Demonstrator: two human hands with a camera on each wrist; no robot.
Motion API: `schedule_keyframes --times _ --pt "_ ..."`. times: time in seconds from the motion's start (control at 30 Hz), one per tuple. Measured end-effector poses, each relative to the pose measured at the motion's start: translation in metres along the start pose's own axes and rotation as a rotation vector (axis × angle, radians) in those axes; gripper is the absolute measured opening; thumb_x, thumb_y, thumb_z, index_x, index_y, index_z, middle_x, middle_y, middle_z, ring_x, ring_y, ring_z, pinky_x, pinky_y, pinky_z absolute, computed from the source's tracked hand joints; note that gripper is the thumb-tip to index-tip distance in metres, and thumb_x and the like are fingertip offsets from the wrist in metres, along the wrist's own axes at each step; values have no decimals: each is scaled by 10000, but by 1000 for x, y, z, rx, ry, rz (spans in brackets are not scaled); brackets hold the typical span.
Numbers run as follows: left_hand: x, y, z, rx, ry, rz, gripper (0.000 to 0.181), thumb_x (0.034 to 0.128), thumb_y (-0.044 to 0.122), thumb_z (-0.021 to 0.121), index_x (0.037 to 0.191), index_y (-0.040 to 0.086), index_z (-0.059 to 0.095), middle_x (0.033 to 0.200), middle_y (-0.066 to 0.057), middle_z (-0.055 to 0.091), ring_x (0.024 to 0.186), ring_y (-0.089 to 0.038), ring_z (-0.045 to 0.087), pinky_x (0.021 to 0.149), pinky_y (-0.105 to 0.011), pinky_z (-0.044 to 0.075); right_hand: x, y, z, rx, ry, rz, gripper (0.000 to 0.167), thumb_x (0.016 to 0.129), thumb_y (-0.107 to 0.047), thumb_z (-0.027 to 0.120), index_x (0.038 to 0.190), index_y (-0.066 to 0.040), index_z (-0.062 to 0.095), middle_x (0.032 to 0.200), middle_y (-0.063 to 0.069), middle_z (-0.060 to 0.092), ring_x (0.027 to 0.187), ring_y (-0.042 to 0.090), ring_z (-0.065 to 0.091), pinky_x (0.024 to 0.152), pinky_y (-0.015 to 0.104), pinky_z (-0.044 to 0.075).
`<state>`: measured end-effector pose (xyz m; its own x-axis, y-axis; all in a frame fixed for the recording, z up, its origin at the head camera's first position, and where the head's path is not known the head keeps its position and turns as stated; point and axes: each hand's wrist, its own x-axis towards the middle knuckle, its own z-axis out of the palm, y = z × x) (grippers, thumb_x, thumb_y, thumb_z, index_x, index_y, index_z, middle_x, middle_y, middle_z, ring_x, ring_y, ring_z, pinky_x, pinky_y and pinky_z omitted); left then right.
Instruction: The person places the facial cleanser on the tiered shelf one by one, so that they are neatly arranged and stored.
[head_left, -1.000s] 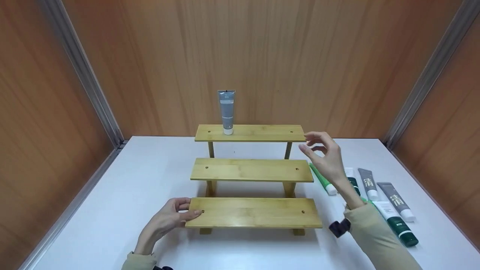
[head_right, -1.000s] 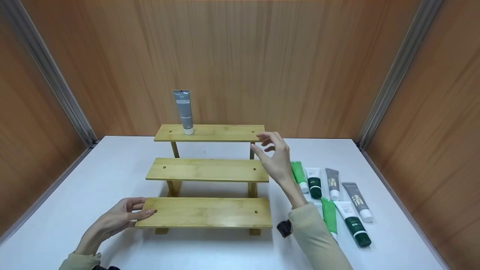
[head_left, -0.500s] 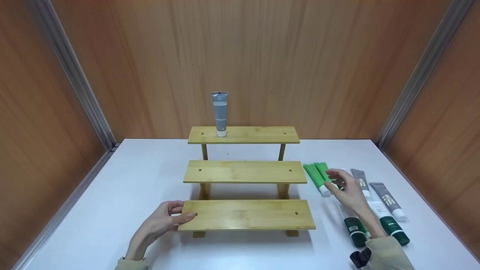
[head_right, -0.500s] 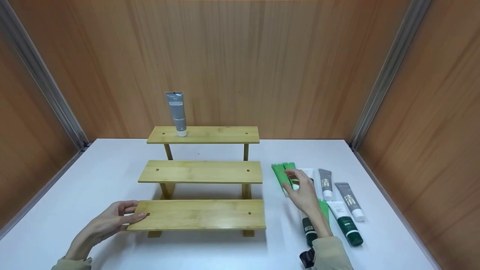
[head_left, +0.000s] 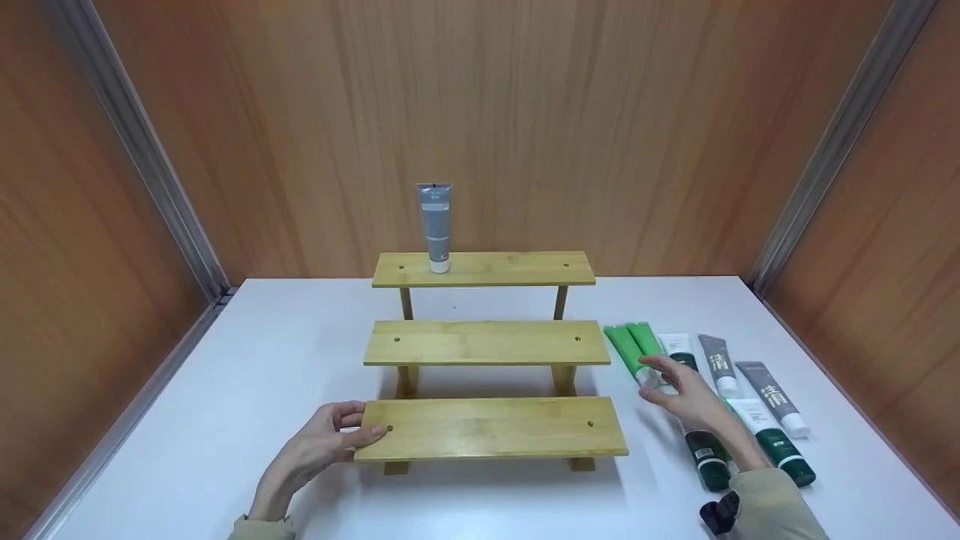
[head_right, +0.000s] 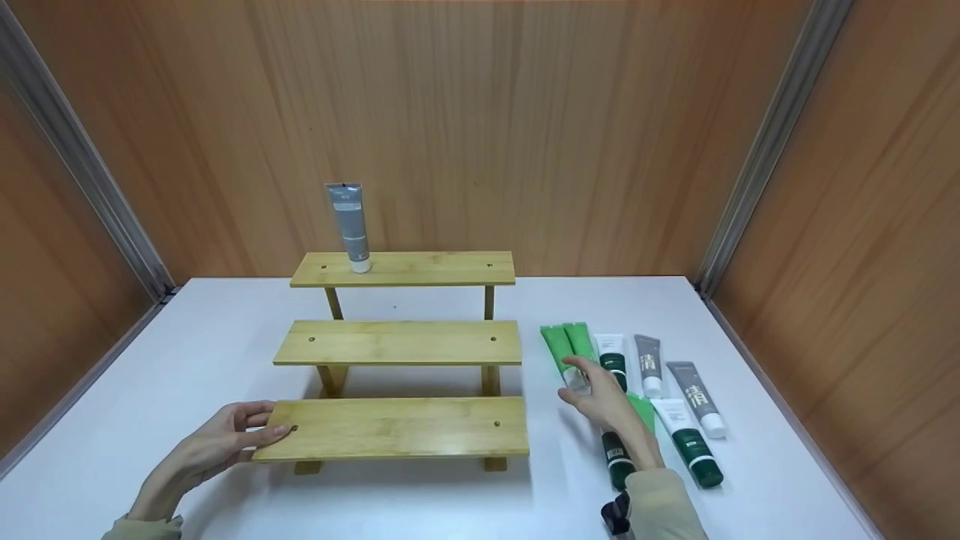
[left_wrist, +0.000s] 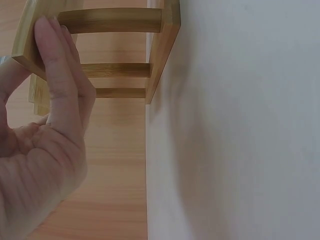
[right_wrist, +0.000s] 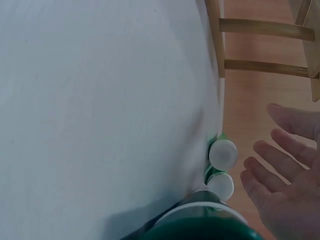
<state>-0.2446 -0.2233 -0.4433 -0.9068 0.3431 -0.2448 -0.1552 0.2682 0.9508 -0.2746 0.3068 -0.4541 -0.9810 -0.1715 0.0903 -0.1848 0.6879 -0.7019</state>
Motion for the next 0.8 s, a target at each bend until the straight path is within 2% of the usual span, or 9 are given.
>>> schedule_keyframes --times 0.07,0.27,0.6,0.8 --pt "0 0 0 -4 4 3 791 912 297 756 1429 -165 374 1208 -121 697 941 -124 699 815 -294 591 2 0 2 -13 -10 -9 551 976 -129 648 1454 51 443 1490 290 475 1429 501 367 1176 629 304" --pt "-1 -1 -1 -15 -28 36 760 936 282 725 1437 -166 369 1192 -101 701 958 -131 700 820 -301 594 4 1 7 -65 -42 29 628 952 -169 680 1483 34 412 1510 290 454 1416 516 375 1149 664 311" --pt "1 0 0 -9 -9 6 760 927 300 736 1429 -154 391 1137 -56 718 920 -113 702 805 -287 586 4 -3 10 -156 -74 144 576 954 -177 665 1477 -48 460 1495 296 460 1393 518 398 1113 686 337" --pt "0 0 0 -6 1 4 758 916 298 751 1421 -148 404 1128 -49 717 909 -104 696 788 -271 577 3 -4 11 -176 -52 127 543 956 -150 656 1452 -14 482 1474 280 498 1377 500 432 1107 660 367"
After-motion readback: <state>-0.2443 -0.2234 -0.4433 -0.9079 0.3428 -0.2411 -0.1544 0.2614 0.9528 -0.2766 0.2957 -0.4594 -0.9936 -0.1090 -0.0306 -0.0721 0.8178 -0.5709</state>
